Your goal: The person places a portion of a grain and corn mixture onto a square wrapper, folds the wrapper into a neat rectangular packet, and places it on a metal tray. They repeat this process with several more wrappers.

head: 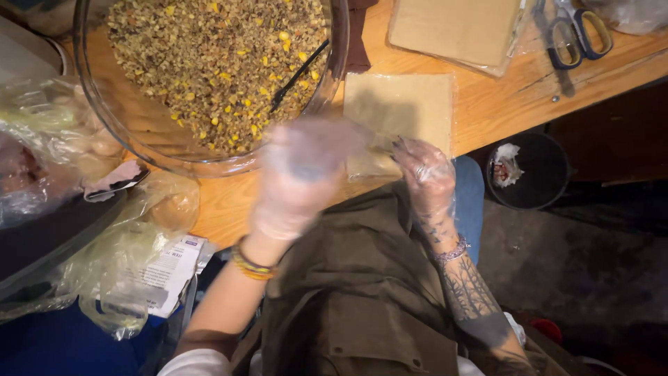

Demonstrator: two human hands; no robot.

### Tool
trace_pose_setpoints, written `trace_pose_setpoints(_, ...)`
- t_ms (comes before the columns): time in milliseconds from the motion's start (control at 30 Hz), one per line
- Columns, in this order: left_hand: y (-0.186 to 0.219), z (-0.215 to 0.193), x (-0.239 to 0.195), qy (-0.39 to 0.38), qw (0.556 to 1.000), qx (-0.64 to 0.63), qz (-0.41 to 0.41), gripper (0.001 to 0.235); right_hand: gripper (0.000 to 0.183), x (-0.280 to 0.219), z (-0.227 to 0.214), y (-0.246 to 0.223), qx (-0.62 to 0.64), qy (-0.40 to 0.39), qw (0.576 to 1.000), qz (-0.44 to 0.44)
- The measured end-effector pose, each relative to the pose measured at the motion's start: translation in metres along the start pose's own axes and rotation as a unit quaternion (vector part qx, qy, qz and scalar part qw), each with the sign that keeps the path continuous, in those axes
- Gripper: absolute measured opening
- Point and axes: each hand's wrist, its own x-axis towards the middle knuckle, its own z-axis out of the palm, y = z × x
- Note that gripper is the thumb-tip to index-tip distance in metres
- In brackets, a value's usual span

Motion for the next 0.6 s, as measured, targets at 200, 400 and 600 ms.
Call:
trace_pose_setpoints(200,0.033,0.075,-0.036,-0.117,0.896,-0.429,0.016,0.027,0.013,-0.003,-0.007,0.012,-0.018,-0.042,0.999,0.010)
trace_pose_setpoints(400,0.007,0.112,-0.028,-0.219,0.870,-0.440,0.026,0.023,0.013,0.009,-0.011,0.023,0.021,-0.083,0.991,0.098)
trace_pose_setpoints(600,-0.003,0.141,-0.038,-0.336,0.829,-0.445,0.043,0.025,0.045,0.006,-0.002,0.025,-0.028,-0.070,0.990,0.116)
